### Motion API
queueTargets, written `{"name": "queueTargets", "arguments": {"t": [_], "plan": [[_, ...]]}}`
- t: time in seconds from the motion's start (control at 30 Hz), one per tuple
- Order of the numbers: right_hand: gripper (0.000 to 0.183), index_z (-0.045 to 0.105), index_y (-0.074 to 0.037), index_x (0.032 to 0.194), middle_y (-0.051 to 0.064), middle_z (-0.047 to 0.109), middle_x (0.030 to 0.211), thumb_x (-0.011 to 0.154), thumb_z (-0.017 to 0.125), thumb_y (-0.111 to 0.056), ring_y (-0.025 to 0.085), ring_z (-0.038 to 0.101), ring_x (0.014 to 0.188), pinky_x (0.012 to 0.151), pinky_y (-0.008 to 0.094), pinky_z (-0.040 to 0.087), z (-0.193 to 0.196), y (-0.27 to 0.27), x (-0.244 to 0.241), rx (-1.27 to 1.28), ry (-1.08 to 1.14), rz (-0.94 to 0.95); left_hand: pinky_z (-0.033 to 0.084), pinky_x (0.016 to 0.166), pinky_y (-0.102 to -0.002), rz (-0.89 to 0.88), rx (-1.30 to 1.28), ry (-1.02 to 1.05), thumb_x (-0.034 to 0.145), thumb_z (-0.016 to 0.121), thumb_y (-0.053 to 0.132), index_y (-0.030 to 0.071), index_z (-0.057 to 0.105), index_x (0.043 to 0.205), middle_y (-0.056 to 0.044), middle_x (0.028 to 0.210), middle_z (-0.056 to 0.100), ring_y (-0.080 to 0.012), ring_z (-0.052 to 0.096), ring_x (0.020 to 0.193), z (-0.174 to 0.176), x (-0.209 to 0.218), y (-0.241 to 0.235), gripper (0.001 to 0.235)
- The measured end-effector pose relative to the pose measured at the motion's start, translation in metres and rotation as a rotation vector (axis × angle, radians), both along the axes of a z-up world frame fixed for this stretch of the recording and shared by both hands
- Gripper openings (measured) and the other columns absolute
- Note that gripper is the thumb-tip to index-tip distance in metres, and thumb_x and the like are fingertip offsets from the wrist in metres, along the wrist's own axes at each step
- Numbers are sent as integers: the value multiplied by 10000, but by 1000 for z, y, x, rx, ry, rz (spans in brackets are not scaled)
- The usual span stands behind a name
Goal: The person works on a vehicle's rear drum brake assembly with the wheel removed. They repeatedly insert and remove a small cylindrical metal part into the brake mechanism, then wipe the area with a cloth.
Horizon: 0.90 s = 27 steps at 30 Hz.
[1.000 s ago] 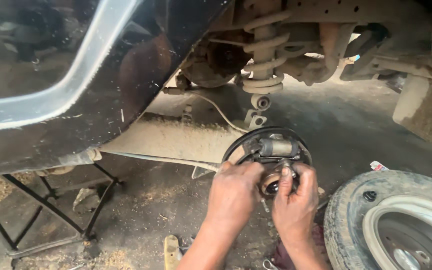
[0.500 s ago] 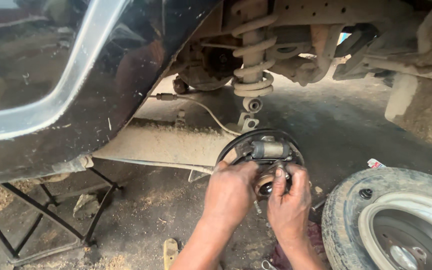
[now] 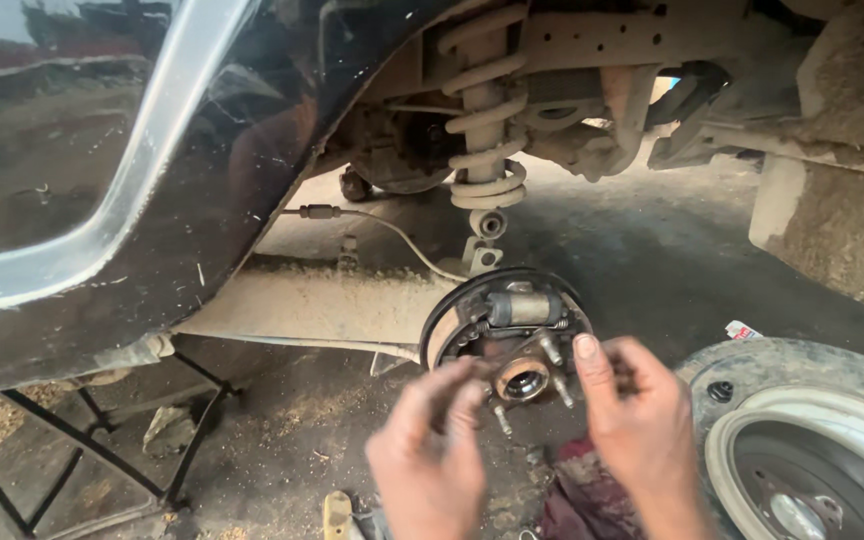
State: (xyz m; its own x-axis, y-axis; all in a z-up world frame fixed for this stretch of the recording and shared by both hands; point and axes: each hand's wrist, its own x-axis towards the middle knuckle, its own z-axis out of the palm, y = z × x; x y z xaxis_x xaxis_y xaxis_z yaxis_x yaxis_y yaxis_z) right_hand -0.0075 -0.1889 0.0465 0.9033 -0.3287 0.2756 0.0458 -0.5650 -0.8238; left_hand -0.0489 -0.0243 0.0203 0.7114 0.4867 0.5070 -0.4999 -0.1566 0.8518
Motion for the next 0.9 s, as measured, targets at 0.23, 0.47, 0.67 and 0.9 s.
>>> {"name": "queueTargets", "arguments": {"t": [0.23,0.47,0.67,0.9], "plan": [[355,741,-2,1074,97,806,875,956,514,-248,161,742,781,720,293,587,-3,-27,6,558,152,585,550,855,-400,-20,553,-358,711,804,111,33,682,1251,-161,1117,755,-294,720,995,-3,-15,-43,559],[316,658,-58,1061,116,564,683,1082,485,-321,183,455,569,525,330,365,-22,-84,45,291,85,137,561,701,-398,-426,-617,825,908,508,680,18,619,1059,-178,952,749,-252,702,796,-36,39,-16,688],[297,713,-41,1018,54,625,767,983,452,-176,148,550,689,603,297,426,-48,-86,62,243,41,242,562,608,-388,-568,-894,761,835,702,601,-8,614,1032,-85,782,602,-199,606,636,-34,46,-17,646],[281,713,-98,1173,7,686,900,904,629,-102,135,673,749,684,294,535,-9,-61,35,-41,-159,288,478,501,-381,-341,-581,644,779,860,247,10,517,966,-68,646,661,-177,561,516,0,46,-6,457]]}}
